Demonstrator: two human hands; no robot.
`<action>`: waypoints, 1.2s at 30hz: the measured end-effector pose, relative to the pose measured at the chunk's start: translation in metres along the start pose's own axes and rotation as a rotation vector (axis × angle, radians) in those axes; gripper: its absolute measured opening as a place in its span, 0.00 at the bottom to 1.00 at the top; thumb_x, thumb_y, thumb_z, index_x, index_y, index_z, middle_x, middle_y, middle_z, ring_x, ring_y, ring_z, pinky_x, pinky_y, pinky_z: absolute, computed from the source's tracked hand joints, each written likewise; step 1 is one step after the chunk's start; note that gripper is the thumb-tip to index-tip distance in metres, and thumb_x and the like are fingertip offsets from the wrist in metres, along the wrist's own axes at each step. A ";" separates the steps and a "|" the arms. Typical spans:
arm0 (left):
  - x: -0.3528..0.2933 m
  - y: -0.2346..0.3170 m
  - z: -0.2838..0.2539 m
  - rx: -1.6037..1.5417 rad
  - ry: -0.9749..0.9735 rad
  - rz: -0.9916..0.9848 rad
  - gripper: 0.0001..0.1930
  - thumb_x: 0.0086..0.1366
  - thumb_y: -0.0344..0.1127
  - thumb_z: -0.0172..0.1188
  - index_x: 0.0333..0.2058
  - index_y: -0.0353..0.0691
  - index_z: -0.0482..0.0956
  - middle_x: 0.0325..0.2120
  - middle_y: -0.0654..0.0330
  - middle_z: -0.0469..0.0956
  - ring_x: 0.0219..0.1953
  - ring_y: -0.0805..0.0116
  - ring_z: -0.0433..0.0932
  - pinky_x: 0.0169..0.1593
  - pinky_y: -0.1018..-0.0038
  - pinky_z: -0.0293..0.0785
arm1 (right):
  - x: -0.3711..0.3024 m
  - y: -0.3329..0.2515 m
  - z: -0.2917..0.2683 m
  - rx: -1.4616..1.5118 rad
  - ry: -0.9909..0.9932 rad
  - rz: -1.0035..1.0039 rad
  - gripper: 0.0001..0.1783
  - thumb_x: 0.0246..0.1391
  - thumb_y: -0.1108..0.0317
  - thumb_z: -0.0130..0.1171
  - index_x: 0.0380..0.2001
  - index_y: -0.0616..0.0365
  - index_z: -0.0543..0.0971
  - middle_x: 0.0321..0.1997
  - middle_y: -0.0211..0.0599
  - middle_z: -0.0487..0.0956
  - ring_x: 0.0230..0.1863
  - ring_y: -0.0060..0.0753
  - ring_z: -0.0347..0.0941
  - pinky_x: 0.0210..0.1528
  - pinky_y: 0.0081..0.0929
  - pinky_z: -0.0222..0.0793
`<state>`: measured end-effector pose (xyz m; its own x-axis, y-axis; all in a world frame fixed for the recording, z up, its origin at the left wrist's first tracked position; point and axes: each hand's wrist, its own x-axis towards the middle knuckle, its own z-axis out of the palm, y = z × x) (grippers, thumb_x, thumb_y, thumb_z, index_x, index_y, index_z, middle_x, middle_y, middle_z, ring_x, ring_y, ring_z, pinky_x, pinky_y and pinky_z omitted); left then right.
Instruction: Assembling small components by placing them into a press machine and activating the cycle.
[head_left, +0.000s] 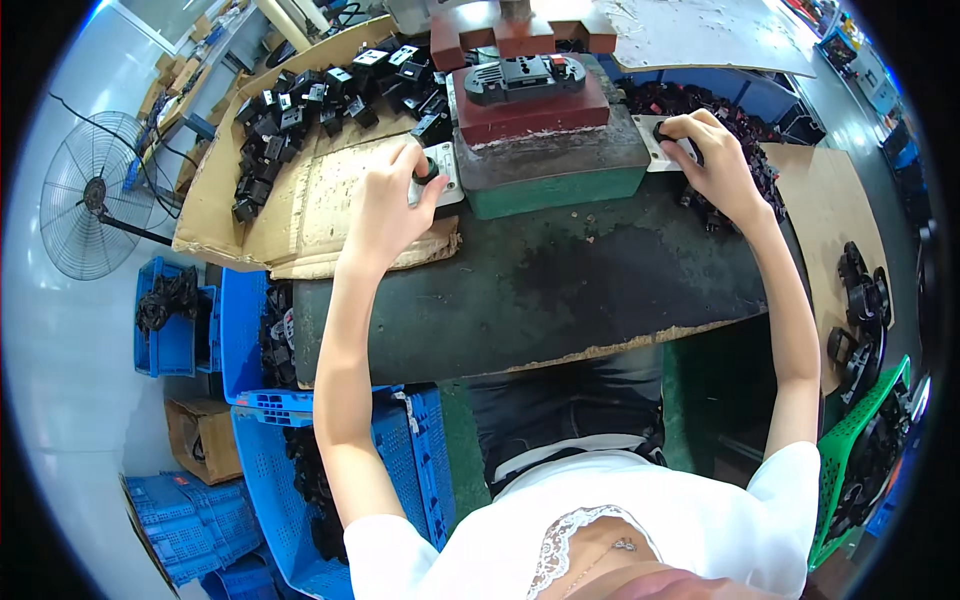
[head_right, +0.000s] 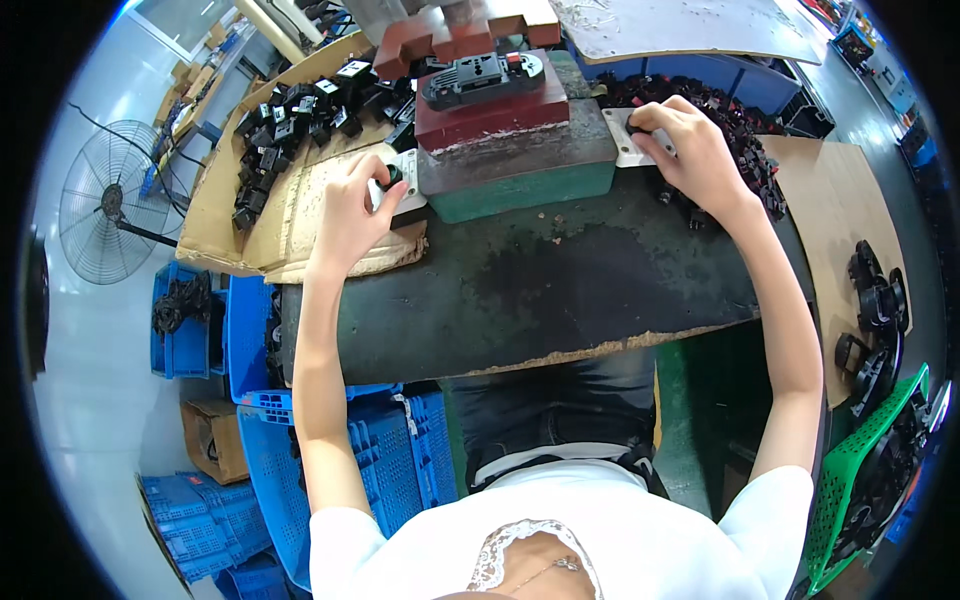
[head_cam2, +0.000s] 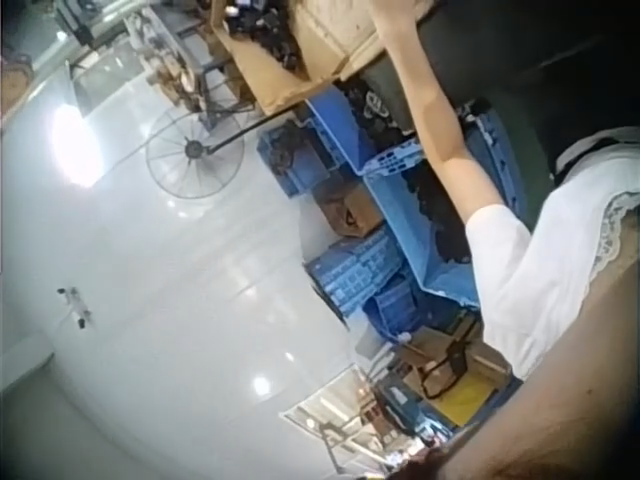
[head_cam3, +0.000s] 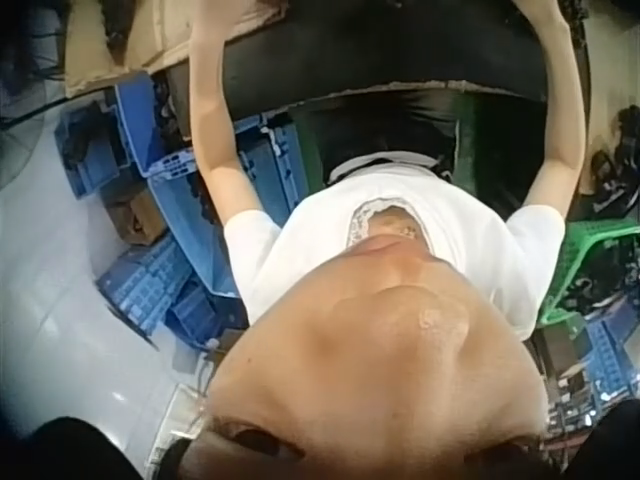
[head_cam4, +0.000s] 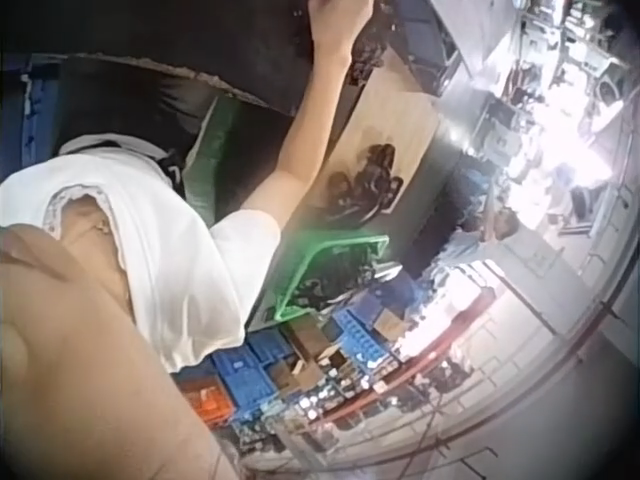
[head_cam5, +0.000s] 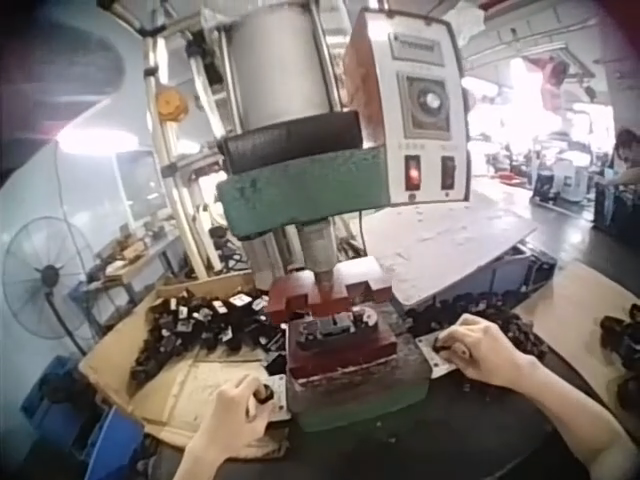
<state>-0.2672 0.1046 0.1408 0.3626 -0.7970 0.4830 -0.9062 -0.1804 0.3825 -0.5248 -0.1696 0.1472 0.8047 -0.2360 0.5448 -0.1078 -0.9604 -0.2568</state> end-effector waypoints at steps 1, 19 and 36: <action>0.000 0.000 -0.001 0.000 0.003 0.001 0.12 0.51 0.31 0.63 0.25 0.35 0.67 0.25 0.52 0.70 0.30 0.50 0.70 0.33 0.63 0.66 | 0.000 0.000 0.001 -0.004 -0.005 0.003 0.11 0.46 0.78 0.61 0.36 0.62 0.75 0.31 0.39 0.75 0.34 0.36 0.74 0.38 0.28 0.70; -0.009 -0.001 -0.010 -0.032 -0.001 0.027 0.04 0.58 0.26 0.58 0.30 0.36 0.71 0.28 0.61 0.66 0.15 0.80 0.59 0.19 0.80 0.54 | -0.133 0.060 -0.111 -0.581 0.386 0.524 0.17 0.48 0.71 0.59 0.44 0.58 0.73 0.45 0.44 0.75 0.49 0.44 0.71 0.49 0.35 0.66; 0.024 -0.004 0.008 -0.004 0.244 0.164 0.09 0.58 0.31 0.60 0.33 0.36 0.70 0.32 0.59 0.71 0.35 0.66 0.70 0.40 0.72 0.66 | -0.220 0.077 -0.196 -0.876 0.051 1.474 0.20 0.51 0.53 0.56 0.37 0.60 0.77 0.42 0.48 0.78 0.45 0.48 0.75 0.44 0.41 0.72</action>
<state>-0.2571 0.0814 0.1443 0.2535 -0.6530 0.7136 -0.9563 -0.0579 0.2866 -0.8249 -0.2208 0.1637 -0.2760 -0.9151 0.2941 -0.9607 0.2719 -0.0558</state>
